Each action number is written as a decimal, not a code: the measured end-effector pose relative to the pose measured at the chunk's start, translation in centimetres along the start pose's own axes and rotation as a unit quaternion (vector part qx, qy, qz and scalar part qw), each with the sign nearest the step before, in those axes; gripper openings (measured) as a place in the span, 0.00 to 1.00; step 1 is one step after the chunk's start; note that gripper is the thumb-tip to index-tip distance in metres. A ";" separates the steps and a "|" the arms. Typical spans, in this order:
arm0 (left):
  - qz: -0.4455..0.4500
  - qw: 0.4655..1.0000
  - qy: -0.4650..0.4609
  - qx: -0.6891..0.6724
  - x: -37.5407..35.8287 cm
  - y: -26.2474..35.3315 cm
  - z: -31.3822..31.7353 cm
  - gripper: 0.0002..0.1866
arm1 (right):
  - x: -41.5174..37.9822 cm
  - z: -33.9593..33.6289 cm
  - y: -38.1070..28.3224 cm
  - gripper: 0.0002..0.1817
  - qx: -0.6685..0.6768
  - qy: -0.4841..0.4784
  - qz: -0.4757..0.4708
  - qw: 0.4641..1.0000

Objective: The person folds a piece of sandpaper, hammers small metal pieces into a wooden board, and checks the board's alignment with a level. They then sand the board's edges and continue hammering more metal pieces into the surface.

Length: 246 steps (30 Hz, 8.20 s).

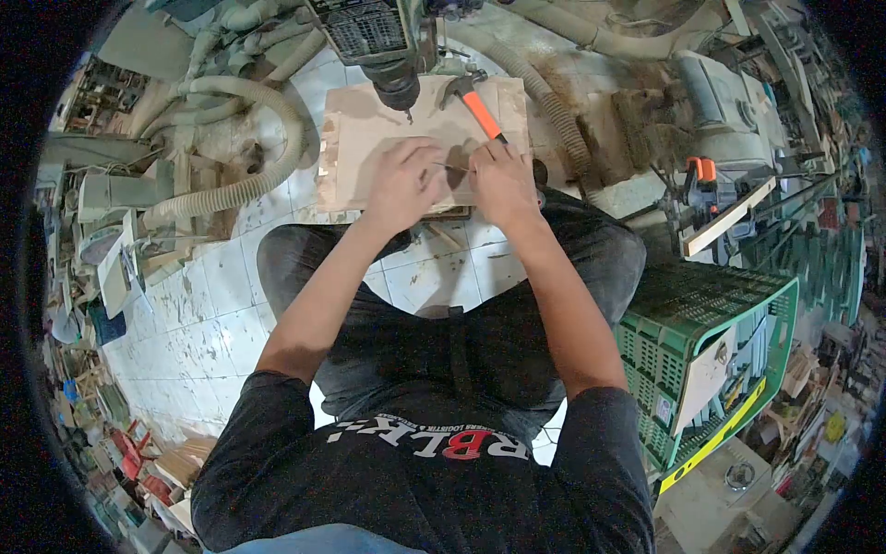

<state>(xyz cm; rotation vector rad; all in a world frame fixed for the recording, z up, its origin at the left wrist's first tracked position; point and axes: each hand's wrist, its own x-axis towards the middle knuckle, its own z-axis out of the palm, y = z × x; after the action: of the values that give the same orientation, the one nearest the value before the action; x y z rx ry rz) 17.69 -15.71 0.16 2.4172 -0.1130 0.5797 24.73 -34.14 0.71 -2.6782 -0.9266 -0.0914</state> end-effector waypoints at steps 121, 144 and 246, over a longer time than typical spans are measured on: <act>-0.071 0.994 0.088 -0.007 6.6 -18.7 -5.5 0.08 | -0.7 -1.7 4.8 0.14 0.048 -0.004 0.128 0.991; -0.062 0.997 0.005 0.037 6.9 -20.8 -5.1 0.08 | 3.4 -0.8 -14.9 0.35 0.213 -0.052 0.007 0.976; -0.424 0.823 -0.090 -0.366 5.9 -21.1 -5.9 0.23 | 5.3 2.1 -14.7 0.38 0.156 -0.108 0.104 0.976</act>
<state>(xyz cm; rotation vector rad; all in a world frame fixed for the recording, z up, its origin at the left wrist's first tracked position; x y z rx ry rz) 25.43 4.90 -5.25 1.5155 0.5484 -0.1186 19.81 -19.36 3.46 -2.5003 -0.6483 0.3683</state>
